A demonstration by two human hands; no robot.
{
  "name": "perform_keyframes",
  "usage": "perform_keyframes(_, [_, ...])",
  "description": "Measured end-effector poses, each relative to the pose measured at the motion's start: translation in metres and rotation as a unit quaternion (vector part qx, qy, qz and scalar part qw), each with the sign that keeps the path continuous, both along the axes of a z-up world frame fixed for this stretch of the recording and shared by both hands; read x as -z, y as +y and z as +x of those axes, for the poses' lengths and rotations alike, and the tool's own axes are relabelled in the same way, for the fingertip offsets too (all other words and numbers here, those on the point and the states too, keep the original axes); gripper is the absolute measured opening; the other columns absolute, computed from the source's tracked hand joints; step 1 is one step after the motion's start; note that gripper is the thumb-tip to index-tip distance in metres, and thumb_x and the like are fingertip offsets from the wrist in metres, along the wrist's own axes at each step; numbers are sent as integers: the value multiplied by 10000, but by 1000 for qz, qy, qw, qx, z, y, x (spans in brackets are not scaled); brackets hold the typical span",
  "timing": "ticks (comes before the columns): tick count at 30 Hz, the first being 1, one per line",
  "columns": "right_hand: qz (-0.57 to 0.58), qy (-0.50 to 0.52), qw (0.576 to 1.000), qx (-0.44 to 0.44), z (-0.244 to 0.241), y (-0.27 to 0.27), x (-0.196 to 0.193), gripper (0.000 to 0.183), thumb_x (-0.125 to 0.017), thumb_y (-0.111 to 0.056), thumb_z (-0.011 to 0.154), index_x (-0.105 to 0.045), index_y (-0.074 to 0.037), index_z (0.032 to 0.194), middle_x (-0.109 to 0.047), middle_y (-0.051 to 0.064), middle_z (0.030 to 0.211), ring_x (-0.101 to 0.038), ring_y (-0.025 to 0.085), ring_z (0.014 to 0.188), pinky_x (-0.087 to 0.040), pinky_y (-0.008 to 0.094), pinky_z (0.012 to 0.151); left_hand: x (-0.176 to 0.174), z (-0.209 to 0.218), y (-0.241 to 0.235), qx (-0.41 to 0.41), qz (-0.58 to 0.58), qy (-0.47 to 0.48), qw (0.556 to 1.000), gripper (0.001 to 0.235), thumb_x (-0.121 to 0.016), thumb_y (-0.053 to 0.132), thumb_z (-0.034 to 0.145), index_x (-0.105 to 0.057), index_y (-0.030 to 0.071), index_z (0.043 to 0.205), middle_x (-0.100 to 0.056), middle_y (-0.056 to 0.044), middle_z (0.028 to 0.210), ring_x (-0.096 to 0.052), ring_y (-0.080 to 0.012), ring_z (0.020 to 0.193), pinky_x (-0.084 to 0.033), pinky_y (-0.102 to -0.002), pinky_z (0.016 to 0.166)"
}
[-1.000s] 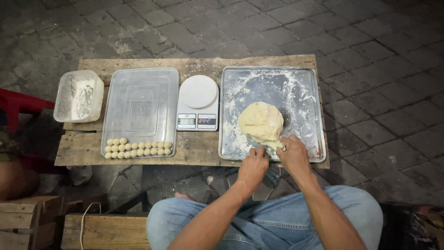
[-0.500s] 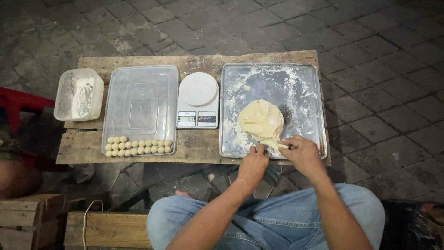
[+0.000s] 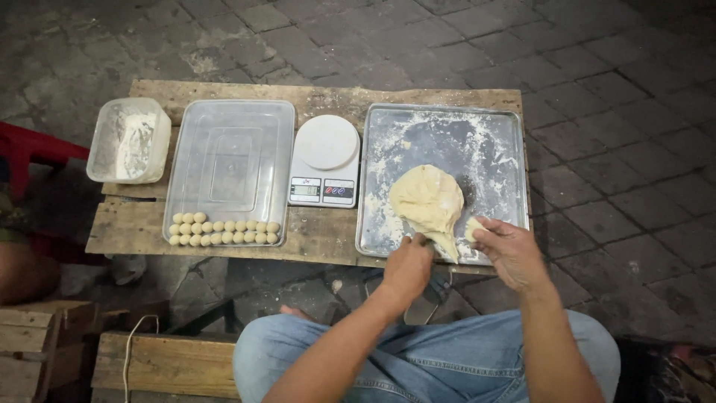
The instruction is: The person tears small pieces of dough from a large mass on a metal tray, rolls them into balls, and places them in a plastic container. The person also uses a digital scale to weigh the dough pieces.
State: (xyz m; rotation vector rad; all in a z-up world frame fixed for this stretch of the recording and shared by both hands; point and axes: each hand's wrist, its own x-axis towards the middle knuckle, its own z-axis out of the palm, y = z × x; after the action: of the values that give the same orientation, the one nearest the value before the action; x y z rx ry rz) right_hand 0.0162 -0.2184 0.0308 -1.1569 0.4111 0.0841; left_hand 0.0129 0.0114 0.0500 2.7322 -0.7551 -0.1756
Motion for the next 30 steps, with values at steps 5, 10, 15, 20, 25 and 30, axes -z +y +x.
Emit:
perform_keyframes(5, [-2, 20, 999, 37, 9, 40, 0, 313, -795, 46, 855, -689, 120, 1140, -712, 187, 976, -724, 251, 847, -636, 420, 809, -36, 17, 5, -112, -321, 128, 932, 543, -768, 245, 872, -605, 27, 1342, -634, -191, 1136, -673, -425, 1039, -591, -513, 801])
perform_keyframes(10, [-41, 25, 999, 20, 6, 78, -34, 317, -766, -90, 941, -706, 80, 1202, -703, 159, 890, -657, 158, 695, -609, 325, 663, -34, 16, 4, -55, -277, -49, 958, 494, -809, 201, 854, -565, 104, 1272, -558, -94, 1140, -648, -353, 1032, -625, -459, 745])
perform_keyframes(15, [-74, 36, 997, -13, 5, 84, -40, 296, -738, -197, 991, -740, 43, 1162, -722, 165, 981, -666, 195, 832, -585, 351, 728, -24, 24, 8, -55, -263, -103, 958, 331, -789, 100, 874, -617, 98, 1157, -544, -33, 1001, -664, -269, 934, -635, -376, 664])
perform_keyframes(20, [-29, 3, 998, -58, 13, 55, -5, 846, -348, -707, 1047, -641, 20, 1365, -729, 212, 1132, -723, 285, 919, -602, 380, 747, -41, 46, 23, -233, -473, 30, 849, 236, -786, 160, 858, -704, 25, 1032, -679, -207, 905, -709, -451, 875, -589, -468, 684])
perform_keyframes(25, [-38, -7, 999, -14, 20, 39, 3, 765, -368, -632, 1100, -660, 45, 1308, -730, 192, 1026, -733, 269, 849, -624, 372, 704, -37, 115, 82, -340, -423, -61, 838, 277, -759, 182, 893, -668, 24, 1101, -737, -215, 889, -736, -437, 847, -575, -528, 735])
perform_keyframes(30, [-43, -15, 999, -9, 22, 40, 0, 709, -414, -593, 1108, -660, 41, 1308, -720, 167, 1018, -733, 257, 857, -623, 362, 706, -23, 187, 126, -410, -251, -130, 867, 250, -834, 231, 862, -668, 147, 1029, -772, -30, 870, -762, -241, 810, -600, -385, 720])
